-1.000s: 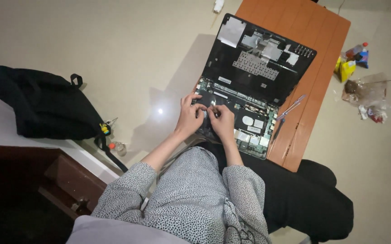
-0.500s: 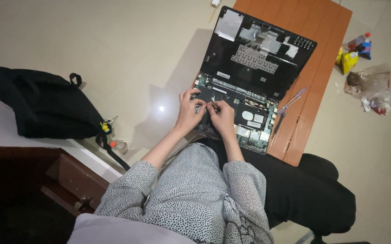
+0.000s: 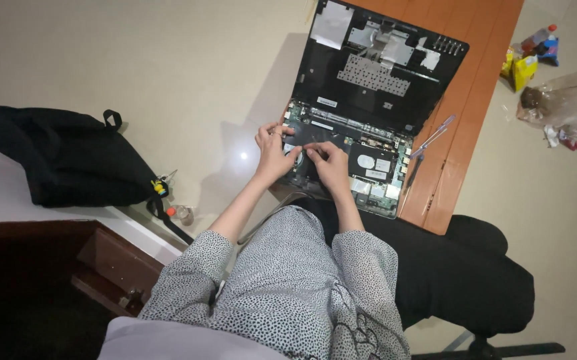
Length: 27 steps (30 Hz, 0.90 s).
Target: The person is inspecting and repairing the internal components of a laptop, using a screwdriver and their hands to manipulate parts.
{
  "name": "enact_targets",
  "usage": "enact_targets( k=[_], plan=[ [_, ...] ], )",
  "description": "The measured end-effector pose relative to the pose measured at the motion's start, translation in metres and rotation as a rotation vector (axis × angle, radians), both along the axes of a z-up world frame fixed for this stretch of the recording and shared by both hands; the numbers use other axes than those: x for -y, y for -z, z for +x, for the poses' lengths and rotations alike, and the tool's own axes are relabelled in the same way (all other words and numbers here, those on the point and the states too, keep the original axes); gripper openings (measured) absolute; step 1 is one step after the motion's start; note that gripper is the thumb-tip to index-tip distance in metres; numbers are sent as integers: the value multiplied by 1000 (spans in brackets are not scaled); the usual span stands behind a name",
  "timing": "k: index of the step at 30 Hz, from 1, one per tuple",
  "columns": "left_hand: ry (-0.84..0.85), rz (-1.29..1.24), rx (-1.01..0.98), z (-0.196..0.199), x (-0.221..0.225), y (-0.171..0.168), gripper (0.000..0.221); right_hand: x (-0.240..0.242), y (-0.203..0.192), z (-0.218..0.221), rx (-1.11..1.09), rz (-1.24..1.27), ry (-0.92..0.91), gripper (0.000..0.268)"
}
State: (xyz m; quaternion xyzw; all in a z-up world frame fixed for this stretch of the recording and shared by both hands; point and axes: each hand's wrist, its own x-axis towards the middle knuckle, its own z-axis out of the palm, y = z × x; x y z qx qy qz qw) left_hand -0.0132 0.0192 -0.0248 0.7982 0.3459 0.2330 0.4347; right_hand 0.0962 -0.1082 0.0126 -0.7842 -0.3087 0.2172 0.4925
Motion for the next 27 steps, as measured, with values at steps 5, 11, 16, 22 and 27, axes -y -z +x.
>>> enact_targets(
  k=[5,11,16,22,27],
  plan=[
    [-26,-131,-40,6,-6,16,49,-2,-2,-1,-32,5,18,15],
    [-55,-250,-119,14,-7,4,47,-1,-5,-1,-64,-11,36,15],
    [-62,-281,-182,19,-13,10,49,-2,-9,-1,-84,-27,45,16],
    [-45,-285,-199,15,-17,4,50,-1,-8,-1,-109,-45,81,16],
    [-11,-321,-233,18,-24,14,51,1,-1,3,-112,-26,88,16]
  ],
)
